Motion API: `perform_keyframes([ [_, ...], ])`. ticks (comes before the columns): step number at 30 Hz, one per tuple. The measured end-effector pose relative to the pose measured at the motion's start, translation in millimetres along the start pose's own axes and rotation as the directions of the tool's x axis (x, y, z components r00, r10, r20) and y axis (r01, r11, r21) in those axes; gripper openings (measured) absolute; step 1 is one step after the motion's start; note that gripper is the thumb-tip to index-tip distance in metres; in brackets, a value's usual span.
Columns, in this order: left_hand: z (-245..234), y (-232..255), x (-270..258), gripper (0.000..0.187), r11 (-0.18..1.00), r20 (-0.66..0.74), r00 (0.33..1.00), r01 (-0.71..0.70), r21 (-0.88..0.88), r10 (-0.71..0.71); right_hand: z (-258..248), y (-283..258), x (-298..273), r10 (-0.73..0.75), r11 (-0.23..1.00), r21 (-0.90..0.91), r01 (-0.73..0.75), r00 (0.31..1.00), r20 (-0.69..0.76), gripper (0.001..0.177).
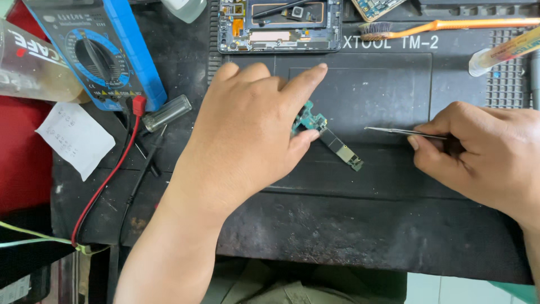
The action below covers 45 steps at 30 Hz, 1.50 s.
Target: The person cleans a small green circuit board using a toothbrush and a liquid from a bottle. They then use a small tube to apply a substance to the board and use tweezers to manipulate a small component on the board.
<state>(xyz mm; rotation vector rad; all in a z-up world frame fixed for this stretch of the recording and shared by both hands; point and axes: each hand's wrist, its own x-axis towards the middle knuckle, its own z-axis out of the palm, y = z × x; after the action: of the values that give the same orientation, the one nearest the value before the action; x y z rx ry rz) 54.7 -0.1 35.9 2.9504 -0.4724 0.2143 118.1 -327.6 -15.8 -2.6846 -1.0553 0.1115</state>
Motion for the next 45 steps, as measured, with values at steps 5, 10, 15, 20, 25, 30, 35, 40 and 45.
perform_keyframes([
  [5, -6.5, -0.3, -2.9, 0.077, 0.996, 0.067, 0.998, 0.011, -0.086, -0.005, -1.1, -1.0, 1.4, 0.029, 0.999, 0.019, -0.028, 0.999, -0.018, 0.022],
  [10, 2.2, -0.4, -2.6, 0.071, 0.988, 0.006, 0.998, -0.053, -0.142, 0.055, 4.3, 4.2, 0.6, 0.076, 0.997, 0.013, -0.077, 0.996, 0.047, 0.031],
  [15, 11.2, -0.4, 1.3, 0.037, 0.948, -0.071, 0.987, -0.159, -0.274, 0.145, 9.2, 17.0, -9.9, 0.167, 0.984, 0.040, -0.172, 0.981, 0.094, 0.035],
  [20, 14.2, 0.5, 7.5, 0.024, 0.917, -0.086, 0.978, -0.209, -0.339, 0.191, -1.9, 0.7, -1.4, 0.120, 0.989, 0.086, -0.118, 0.993, -0.017, 0.024],
  [25, 12.6, 1.7, 9.6, 0.019, 0.920, -0.024, 0.987, -0.154, -0.360, 0.156, -2.9, 5.5, -2.6, 0.118, 0.989, 0.086, -0.117, 0.993, 0.001, 0.025],
  [30, 12.4, 2.2, 11.4, 0.021, 0.936, 0.038, 0.990, -0.115, -0.334, 0.135, -5.4, 1.8, 0.1, 0.127, 0.983, 0.135, -0.125, 0.992, -0.002, 0.027],
  [35, 10.9, -2.3, 9.3, 0.021, 0.936, 0.080, 0.991, -0.076, -0.345, 0.109, -0.1, 5.6, -2.1, 0.105, 0.991, 0.085, -0.107, 0.994, 0.027, 0.029],
  [40, 9.9, -6.7, 7.2, 0.029, 0.941, 0.077, 0.991, -0.082, -0.329, 0.113, -2.7, 2.7, -1.3, 0.122, 0.985, 0.124, -0.124, 0.992, 0.019, 0.025],
  [45, 5.1, -7.6, 5.7, 0.041, 0.881, 0.171, 0.982, 0.009, -0.474, 0.082, -4.1, 1.2, 0.0, 0.133, 0.981, 0.142, -0.131, 0.991, -0.003, 0.023],
])
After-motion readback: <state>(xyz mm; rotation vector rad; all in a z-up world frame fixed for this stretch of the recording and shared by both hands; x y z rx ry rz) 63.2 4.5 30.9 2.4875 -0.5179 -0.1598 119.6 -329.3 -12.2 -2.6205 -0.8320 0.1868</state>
